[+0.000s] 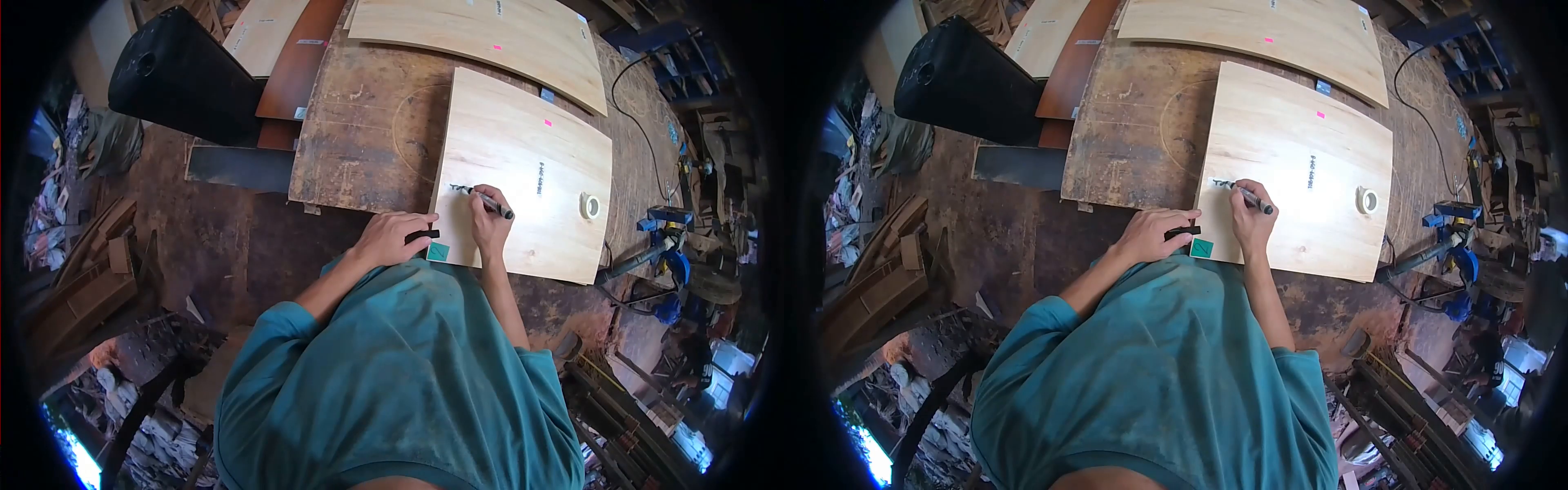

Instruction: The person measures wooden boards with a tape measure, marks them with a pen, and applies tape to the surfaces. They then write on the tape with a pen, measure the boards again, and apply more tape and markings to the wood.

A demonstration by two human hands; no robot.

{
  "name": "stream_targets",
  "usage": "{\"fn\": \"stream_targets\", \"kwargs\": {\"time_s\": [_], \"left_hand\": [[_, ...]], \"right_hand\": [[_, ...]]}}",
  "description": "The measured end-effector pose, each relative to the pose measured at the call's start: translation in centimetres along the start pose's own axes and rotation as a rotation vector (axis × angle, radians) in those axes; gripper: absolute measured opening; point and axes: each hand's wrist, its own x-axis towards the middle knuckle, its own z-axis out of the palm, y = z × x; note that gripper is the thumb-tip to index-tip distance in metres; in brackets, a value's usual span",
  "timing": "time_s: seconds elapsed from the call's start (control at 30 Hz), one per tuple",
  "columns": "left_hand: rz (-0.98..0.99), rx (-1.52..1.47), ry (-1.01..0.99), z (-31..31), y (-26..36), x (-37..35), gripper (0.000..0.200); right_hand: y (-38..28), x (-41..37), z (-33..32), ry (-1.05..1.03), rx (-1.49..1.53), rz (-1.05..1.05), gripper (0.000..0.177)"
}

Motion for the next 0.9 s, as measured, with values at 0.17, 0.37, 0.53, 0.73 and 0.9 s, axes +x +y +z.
{"fn": "stream_targets", "kwargs": {"time_s": [0.17, 0.37, 0.53, 0.73, 0.9], "left_hand": [[-0.003, -0.008, -0.007, 0.1, -0.2, 0.0, 0.023], [0.003, -0.008, -0.005, 0.2, -0.3, 0.0, 0.024], [-0.001, -0.008, -0.002, 0.1, -0.2, 0.1, 0.024], [-0.004, -0.004, -0.005, 0.0, -0.1, 0.2, 0.025], [-0.019, -0.003, -0.012, 0.3, 0.0, -0.1, 0.024]], "right_hand": [[0.1, 0.1, 0.1, 0.002, 0.006, -0.001, 0.014], [0.1, -0.2, -0.4, -0.004, -0.045, 0.015, 0.015], [-0.4, 0.0, -0.3, 0.010, -0.005, 0.014, 0.014], [0.1, -0.4, -0.3, 0.053, -0.057, -0.018, 0.015], [-0.4, 0.6, -2.2, 0.212, 0.078, -0.017, 0.018]]}}
